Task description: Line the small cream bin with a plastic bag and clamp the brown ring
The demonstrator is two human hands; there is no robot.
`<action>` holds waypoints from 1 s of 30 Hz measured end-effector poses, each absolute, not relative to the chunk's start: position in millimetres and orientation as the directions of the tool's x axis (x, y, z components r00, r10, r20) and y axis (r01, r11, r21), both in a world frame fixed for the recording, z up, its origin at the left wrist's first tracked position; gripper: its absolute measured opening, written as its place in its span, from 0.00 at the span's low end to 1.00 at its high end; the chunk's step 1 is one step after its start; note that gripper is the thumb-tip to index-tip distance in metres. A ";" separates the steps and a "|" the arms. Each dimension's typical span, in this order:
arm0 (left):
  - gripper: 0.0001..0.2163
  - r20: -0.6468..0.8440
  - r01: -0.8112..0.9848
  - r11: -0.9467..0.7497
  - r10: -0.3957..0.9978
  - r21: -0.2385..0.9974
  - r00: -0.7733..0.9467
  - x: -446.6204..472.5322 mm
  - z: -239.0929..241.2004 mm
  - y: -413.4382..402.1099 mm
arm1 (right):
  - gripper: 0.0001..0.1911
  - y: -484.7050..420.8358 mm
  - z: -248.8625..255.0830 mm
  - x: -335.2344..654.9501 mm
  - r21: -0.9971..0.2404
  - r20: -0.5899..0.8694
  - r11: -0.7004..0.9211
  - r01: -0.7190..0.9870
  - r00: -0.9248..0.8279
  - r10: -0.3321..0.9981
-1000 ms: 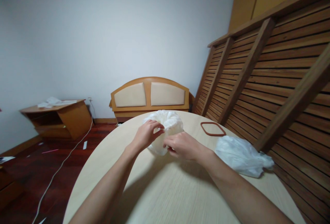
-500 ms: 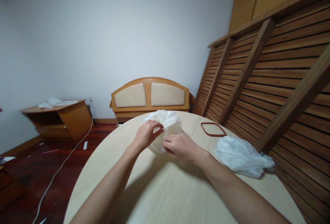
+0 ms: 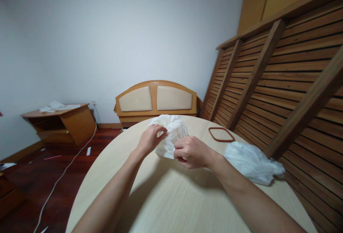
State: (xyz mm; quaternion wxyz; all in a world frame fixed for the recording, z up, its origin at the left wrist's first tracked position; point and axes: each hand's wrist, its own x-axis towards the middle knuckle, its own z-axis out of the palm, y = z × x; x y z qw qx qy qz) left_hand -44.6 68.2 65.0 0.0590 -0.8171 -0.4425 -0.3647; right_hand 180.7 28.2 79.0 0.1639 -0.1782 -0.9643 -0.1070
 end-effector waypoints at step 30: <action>0.07 0.393 0.563 -0.826 0.514 -0.011 0.763 -16.0 92.3 29.0 | 0.18 52.3 96.8 220.4 -0.369 0.587 0.400 0.839 -0.123 0.800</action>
